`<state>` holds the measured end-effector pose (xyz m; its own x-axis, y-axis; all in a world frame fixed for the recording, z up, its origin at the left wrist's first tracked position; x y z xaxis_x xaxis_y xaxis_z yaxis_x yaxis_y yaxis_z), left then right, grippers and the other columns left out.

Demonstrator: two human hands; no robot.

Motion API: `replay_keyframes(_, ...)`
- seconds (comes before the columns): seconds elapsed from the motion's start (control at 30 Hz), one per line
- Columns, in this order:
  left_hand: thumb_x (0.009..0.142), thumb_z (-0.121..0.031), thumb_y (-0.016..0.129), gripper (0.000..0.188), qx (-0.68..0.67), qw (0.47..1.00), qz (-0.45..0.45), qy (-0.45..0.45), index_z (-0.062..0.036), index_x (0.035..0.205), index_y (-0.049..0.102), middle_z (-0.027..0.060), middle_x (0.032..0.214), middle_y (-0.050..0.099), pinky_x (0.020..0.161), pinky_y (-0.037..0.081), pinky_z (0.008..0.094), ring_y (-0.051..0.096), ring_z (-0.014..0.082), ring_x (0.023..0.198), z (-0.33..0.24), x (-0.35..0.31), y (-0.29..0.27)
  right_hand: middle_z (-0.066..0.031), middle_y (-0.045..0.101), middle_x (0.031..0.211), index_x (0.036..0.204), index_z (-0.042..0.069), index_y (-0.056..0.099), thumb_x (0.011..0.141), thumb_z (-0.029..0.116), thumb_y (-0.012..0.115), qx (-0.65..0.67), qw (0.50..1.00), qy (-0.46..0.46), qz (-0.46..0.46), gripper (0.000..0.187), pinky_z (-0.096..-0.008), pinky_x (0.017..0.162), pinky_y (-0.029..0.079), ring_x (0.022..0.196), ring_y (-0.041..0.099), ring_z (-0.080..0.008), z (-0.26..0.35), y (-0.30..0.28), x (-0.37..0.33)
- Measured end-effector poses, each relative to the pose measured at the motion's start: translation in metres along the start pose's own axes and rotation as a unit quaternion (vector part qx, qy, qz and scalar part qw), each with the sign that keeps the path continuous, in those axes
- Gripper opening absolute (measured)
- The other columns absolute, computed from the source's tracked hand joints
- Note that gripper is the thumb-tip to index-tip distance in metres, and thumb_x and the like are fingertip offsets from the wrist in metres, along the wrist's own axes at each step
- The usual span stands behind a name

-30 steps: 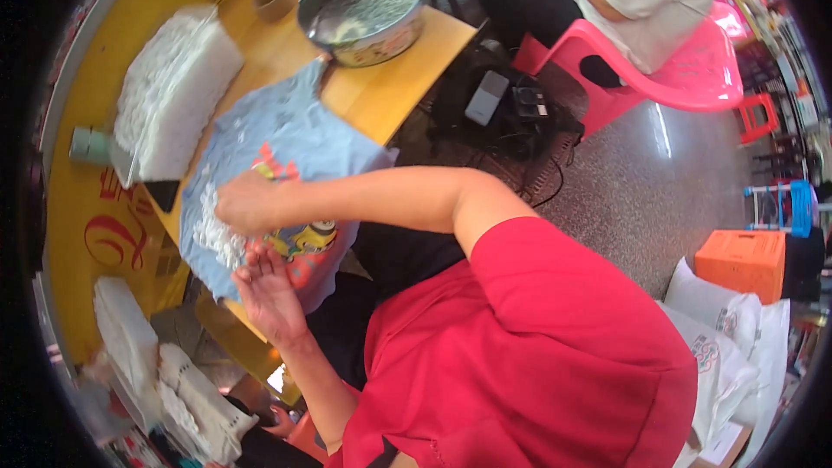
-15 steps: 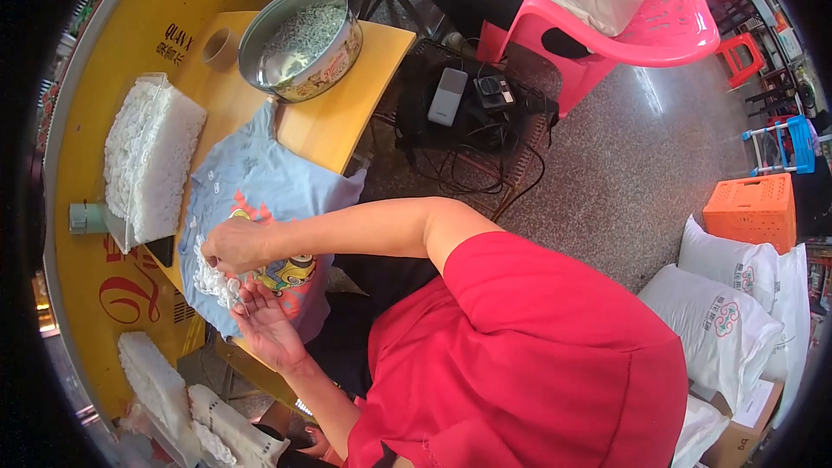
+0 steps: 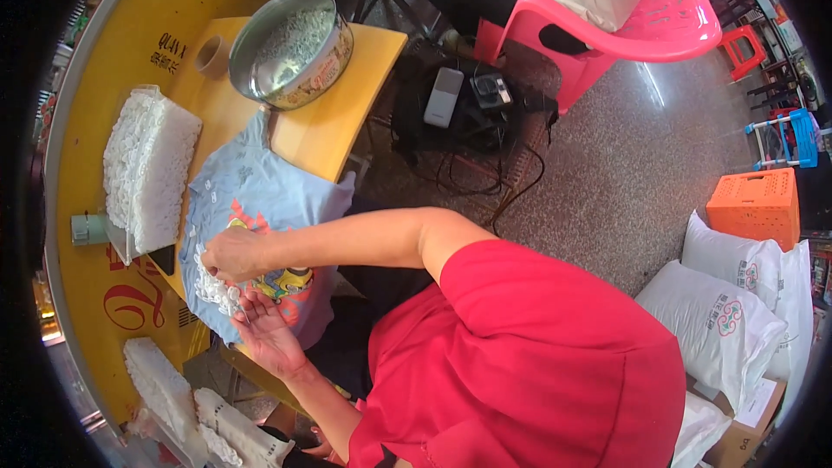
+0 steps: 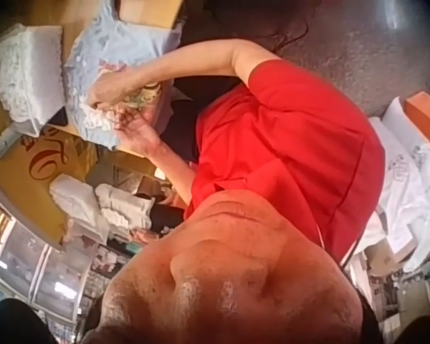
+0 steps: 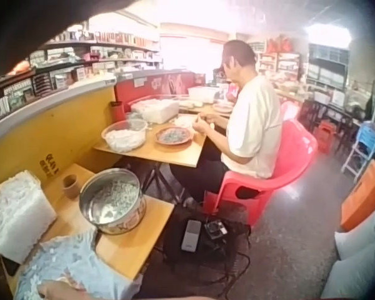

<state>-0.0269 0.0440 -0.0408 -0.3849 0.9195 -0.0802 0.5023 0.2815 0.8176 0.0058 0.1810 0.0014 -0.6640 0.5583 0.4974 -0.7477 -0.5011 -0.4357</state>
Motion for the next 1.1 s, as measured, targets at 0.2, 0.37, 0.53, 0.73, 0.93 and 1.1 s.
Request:
replay_keyframes(0.2, 0.104, -0.028, 0.043, 0.028, 0.021, 1.000, 0.009, 0.009, -0.0057, 0.090, 0.054, 0.0121, 0.109, 0.060, 0.105, 0.041, 0.0417, 0.054, 0.0271, 0.110, -0.002, -0.004, 0.002, -0.0110, 0.063, 0.081, 0.081, 0.005, 0.065, 0.076, 0.013, 0.066, 0.022, 0.999, -0.013, -0.022, 0.010, -0.0431, 0.069, 0.051, 0.083, 0.064, -0.0307, 0.003, 0.001, -0.002)
replay_keyframes(0.37, 0.103, -0.024, 0.044, 0.026, -0.012, 0.998, 0.063, 0.006, -0.0021, 0.097, 0.057, 0.0167, 0.116, 0.061, 0.108, 0.040, 0.0426, 0.054, 0.0289, 0.115, -0.003, -0.004, 0.003, -0.0108, 0.063, 0.082, 0.082, 0.004, 0.064, 0.077, 0.012, 0.066, 0.012, 1.000, -0.020, -0.014, 0.009, -0.0415, 0.070, 0.051, 0.084, 0.064, -0.0303, 0.007, 0.001, -0.003)
replay_keyframes(0.53, 0.103, -0.024, 0.046, 0.026, 0.010, 0.998, 0.053, 0.012, -0.0028, 0.103, 0.061, 0.0135, 0.117, 0.062, 0.108, 0.040, 0.0413, 0.055, 0.0274, 0.114, -0.003, -0.004, -0.001, -0.0113, 0.063, 0.083, 0.083, 0.002, 0.063, 0.077, 0.011, 0.067, 0.037, 0.999, 0.009, 0.003, 0.012, -0.0403, 0.072, 0.050, 0.084, 0.064, -0.0308, 0.004, -0.001, -0.002)
replay_keyframes(0.73, 0.103, -0.024, 0.046, 0.025, 0.015, 0.997, 0.077, 0.010, -0.0031, 0.102, 0.059, 0.0129, 0.118, 0.061, 0.107, 0.041, 0.0415, 0.055, 0.0272, 0.114, -0.002, -0.004, 0.003, -0.0107, 0.063, 0.085, 0.083, 0.002, 0.063, 0.077, 0.011, 0.068, 0.034, 0.999, -0.004, -0.005, 0.012, -0.0400, 0.072, 0.050, 0.085, 0.063, -0.0300, 0.003, -0.002, -0.002)
replay_keyframes(0.93, 0.101, -0.026, 0.051, 0.025, 0.037, 0.999, 0.012, 0.021, -0.0081, 0.084, 0.046, 0.0113, 0.113, 0.057, 0.102, 0.043, 0.0414, 0.054, 0.0261, 0.110, -0.005, -0.009, -0.001, -0.0114, 0.063, 0.084, 0.084, 0.002, 0.063, 0.079, 0.011, 0.067, 0.055, 0.998, -0.010, 0.000, 0.011, -0.0398, 0.073, 0.050, 0.084, 0.063, -0.0300, 0.008, 0.001, -0.003)
replay_keyframes(1.1, 0.100, -0.025, 0.052, 0.023, 0.019, 1.000, 0.008, 0.000, -0.0082, 0.085, 0.050, 0.0139, 0.116, 0.060, 0.103, 0.042, 0.0431, 0.056, 0.0288, 0.111, -0.001, -0.006, -0.009, -0.0161, 0.064, 0.085, 0.084, 0.002, 0.066, 0.080, 0.015, 0.061, 0.093, 0.995, 0.010, -0.038, 0.014, -0.0422, 0.074, 0.051, 0.083, 0.063, -0.0352, -0.008, 0.003, -0.002)
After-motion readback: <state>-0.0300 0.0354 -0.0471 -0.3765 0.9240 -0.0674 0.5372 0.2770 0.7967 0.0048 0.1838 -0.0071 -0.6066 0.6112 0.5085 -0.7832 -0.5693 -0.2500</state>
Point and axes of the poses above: each hand's wrist, its own x-axis towards the middle knuckle, its own y-axis out of the palm, z = x × y, the point moved 8 cm from there along x, towards the middle knuckle
